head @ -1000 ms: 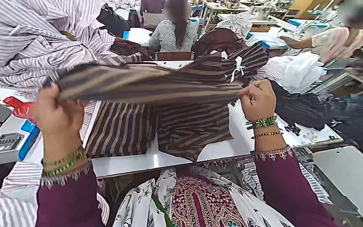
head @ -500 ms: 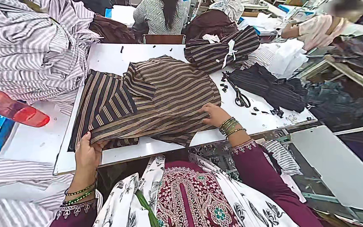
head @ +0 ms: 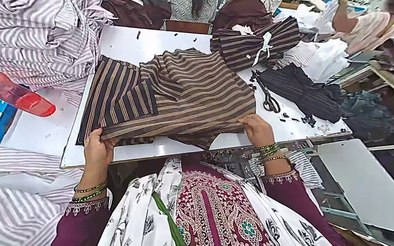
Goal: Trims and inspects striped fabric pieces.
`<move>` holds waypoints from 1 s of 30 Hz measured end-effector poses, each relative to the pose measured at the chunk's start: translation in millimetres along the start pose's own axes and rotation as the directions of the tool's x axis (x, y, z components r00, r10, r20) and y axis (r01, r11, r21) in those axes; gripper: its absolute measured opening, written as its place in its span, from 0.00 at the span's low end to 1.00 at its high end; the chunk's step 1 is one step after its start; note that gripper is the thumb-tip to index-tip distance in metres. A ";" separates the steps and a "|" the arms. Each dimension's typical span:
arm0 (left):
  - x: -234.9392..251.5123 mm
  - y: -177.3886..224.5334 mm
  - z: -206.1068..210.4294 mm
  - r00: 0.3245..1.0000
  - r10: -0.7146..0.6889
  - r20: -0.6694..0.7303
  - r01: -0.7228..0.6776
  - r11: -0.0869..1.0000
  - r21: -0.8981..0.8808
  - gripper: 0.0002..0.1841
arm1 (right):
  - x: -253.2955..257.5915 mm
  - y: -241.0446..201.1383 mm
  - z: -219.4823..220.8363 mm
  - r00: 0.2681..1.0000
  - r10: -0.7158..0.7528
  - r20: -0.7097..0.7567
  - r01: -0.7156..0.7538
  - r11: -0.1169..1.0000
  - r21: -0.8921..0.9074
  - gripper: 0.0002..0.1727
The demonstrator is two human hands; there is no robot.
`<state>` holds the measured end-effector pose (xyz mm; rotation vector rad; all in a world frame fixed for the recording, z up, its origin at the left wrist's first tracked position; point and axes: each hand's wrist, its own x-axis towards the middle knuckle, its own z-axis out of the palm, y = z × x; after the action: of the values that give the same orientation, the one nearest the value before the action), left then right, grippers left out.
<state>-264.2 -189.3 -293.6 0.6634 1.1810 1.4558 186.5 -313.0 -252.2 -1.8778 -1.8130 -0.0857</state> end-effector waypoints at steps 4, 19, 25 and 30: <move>-3.1 6.4 0.8 0.999 -0.046 -0.010 0.046 0.999 0.015 0.18 | -24.9 0.2 20.9 0.991 0.099 0.095 -0.101 0.995 0.023 0.12; -24.1 76.6 47.3 0.858 0.176 0.482 0.010 0.934 -0.358 0.37 | 50.2 -149.5 57.6 0.960 -0.280 -0.025 0.278 0.959 -0.051 0.38; -22.2 77.3 32.9 0.878 0.199 0.436 -0.040 0.937 -0.347 0.38 | 66.6 -135.5 47.7 0.861 -0.493 -0.123 0.489 0.870 -0.062 0.16; -25.4 80.9 -2.8 0.863 0.298 0.408 -0.295 0.953 -0.072 0.27 | 74.4 -136.1 -1.1 0.836 -0.547 0.041 0.549 0.835 -0.049 0.20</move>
<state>-291.9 -207.0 -215.4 1.1288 0.7611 1.4714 65.5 -250.2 -178.1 -1.3354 -2.3388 -0.3224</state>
